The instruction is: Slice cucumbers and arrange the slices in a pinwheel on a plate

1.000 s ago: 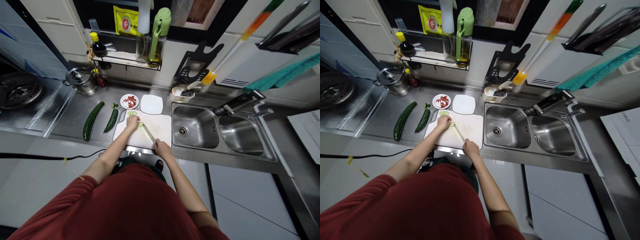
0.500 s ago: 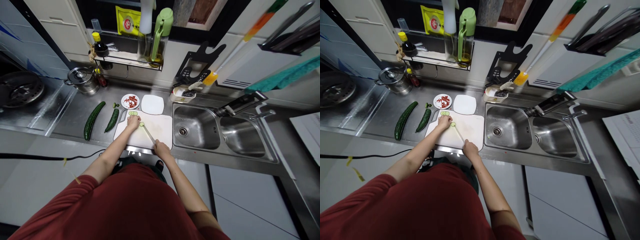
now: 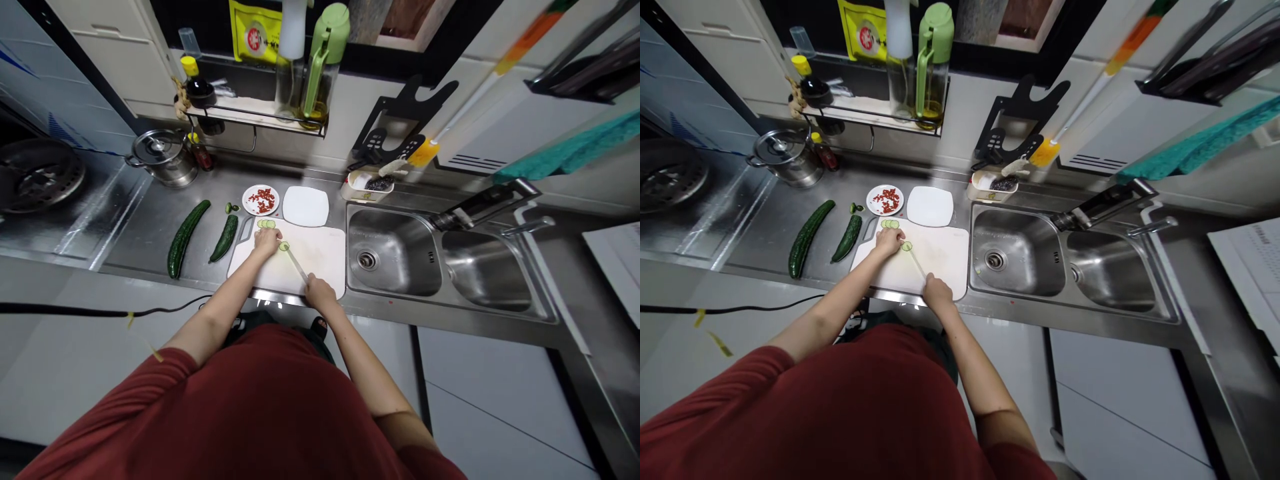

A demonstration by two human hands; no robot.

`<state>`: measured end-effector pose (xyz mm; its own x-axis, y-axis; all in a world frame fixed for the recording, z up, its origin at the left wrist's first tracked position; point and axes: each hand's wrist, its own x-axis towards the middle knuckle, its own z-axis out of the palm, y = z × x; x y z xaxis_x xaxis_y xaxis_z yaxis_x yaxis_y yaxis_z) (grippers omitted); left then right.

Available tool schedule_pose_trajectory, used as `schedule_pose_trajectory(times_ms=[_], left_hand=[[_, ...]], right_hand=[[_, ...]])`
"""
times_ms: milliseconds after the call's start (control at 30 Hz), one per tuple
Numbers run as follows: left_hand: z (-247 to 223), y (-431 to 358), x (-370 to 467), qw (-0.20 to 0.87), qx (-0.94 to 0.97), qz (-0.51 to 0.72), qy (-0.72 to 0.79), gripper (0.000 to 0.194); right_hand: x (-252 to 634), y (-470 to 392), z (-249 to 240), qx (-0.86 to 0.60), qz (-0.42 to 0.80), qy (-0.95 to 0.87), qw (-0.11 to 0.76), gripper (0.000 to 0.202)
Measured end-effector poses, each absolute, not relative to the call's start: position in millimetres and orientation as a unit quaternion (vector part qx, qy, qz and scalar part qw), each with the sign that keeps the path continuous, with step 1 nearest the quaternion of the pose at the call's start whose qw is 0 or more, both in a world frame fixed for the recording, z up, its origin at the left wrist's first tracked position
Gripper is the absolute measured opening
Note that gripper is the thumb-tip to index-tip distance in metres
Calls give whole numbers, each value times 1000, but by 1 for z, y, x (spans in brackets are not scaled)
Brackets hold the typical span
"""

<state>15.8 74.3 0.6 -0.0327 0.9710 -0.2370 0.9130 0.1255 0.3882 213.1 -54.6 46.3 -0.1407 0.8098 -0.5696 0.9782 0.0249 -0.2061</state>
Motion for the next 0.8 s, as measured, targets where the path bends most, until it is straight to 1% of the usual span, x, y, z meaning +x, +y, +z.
schedule_pose_trajectory(times_ms=[300,800], left_hand=[[-3,75,16,226,649,66,724,14],[4,75,17,237,645,49,725,16]], right_hand=[[209,-47,44,628,-274,715,140,26],[209,-44,47,623,-278,715,150,25]])
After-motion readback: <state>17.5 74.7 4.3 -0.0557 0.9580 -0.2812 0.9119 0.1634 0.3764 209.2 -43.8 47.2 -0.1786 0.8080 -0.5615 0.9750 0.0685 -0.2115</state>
